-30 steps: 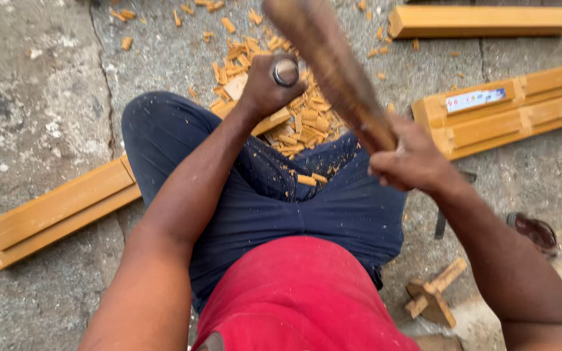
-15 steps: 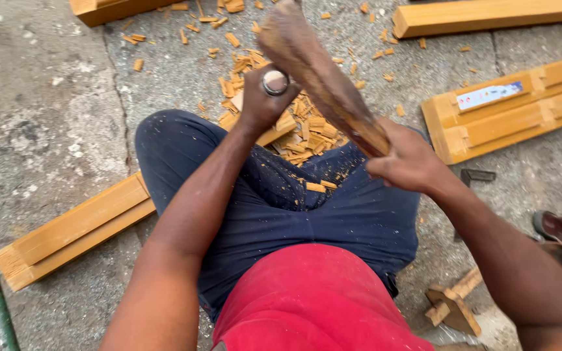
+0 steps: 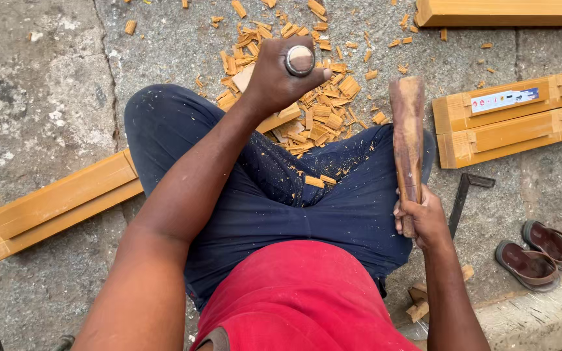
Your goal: The person carves out sections of a wooden beam using a chisel and a wooden mallet while sitting on the ground.
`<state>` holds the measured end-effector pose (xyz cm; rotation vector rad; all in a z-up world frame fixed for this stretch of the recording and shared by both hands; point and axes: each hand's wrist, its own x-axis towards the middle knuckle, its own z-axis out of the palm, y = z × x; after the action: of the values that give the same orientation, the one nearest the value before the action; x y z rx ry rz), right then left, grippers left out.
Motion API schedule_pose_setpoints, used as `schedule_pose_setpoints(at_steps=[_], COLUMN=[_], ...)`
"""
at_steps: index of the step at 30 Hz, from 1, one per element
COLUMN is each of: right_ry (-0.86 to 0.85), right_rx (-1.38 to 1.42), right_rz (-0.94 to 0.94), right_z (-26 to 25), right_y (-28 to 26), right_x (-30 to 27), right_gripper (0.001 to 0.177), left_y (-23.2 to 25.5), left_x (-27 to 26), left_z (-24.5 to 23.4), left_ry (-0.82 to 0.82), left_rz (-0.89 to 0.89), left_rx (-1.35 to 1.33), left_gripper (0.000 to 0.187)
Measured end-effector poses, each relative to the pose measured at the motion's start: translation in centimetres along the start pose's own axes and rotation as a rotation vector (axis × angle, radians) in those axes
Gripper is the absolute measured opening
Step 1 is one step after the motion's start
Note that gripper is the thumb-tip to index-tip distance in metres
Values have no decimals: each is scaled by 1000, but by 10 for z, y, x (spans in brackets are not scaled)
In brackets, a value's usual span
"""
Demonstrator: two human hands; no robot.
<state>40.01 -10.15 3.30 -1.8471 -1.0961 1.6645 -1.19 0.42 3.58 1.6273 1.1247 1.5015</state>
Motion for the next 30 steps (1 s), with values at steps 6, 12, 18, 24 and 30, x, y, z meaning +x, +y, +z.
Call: schedule_pose_setpoints(at_steps=[6,12,18,24,30], right_ry=[-21,-20,-15,-9,2], right_rx=[-74,-44,-53,-53,-88], right_rz=[36,31,32,31,32], right_z=[3,2,3,5,8], right_y=[-12,-12,-15,-16,-20], right_x=[6,6,3,2,0], right_gripper=[38,41,41,41,41], left_y=[-3,-5,-9,-27,-24], left_x=[1,1,-1,6,7], left_z=[7,6,7,7,6], left_ry=[0,31,33,90,52], left_rz=[35,82,79,89,100], left_rx=[45,68,79,100,75], left_gripper=[39,40,39,44,44])
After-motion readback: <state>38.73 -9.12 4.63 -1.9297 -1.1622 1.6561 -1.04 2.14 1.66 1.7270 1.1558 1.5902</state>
